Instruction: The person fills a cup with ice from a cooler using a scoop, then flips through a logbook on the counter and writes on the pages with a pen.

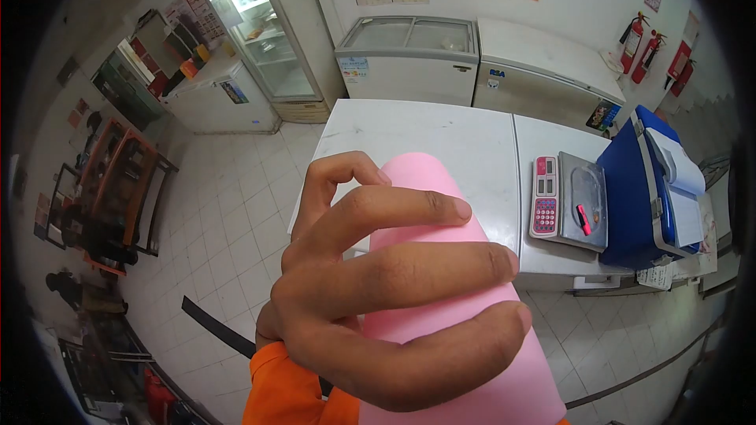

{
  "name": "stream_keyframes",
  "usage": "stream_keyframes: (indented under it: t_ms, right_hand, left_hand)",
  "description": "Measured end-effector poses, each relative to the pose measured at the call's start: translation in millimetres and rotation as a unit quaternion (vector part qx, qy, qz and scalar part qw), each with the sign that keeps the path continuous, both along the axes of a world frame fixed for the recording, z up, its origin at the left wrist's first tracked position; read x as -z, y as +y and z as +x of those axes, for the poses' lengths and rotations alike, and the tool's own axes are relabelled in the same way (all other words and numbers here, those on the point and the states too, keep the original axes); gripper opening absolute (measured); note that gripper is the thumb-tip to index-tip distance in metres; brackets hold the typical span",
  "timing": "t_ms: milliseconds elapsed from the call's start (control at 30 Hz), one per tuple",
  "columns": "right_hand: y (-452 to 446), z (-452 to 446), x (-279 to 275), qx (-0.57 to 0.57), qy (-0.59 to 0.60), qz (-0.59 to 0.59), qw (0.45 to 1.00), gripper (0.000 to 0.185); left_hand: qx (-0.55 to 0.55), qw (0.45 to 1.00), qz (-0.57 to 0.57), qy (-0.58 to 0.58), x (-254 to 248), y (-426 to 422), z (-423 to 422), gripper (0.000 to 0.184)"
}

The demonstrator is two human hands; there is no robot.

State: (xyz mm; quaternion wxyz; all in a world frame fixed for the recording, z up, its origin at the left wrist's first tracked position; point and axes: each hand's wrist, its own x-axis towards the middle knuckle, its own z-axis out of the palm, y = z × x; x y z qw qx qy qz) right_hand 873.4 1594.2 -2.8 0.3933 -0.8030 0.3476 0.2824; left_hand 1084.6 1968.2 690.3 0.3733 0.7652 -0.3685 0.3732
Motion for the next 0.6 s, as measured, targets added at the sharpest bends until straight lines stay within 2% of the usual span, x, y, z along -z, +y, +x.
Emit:
stream_keyframes:
  t_ms: [100,233,433,500,600]
  right_hand:
    - [-2,5,2,-0.06,-0.014,-0.015,0.998,0.035]
    - [2,8,-15,-0.021,-0.02,-0.009,1.0,0.031]
    - [-17,-5,35,-0.067,-0.049,-0.018,0.996,0.029]
    - [-6,3,1,-0.044,-0.032,-0.019,0.998,0.03]
    - [-1,5,-1,-0.028,-0.014,-0.029,0.999,0.03]
  left_hand:
    - [-0.003,1.0,0.0,-0.003,-1,0,1,0.022]
    - [-0.016,1.0,-0.008,-0.014,0,-1,4,0.022]
    - [-0.015,1.0,-0.016,-0.007,0,2,8,0.021]
    - [-0.01,1.0,-0.013,-0.003,-1,6,10,0.021]
    - [-0.004,1.0,-0.009,0.0,-1,11,14,0.02]
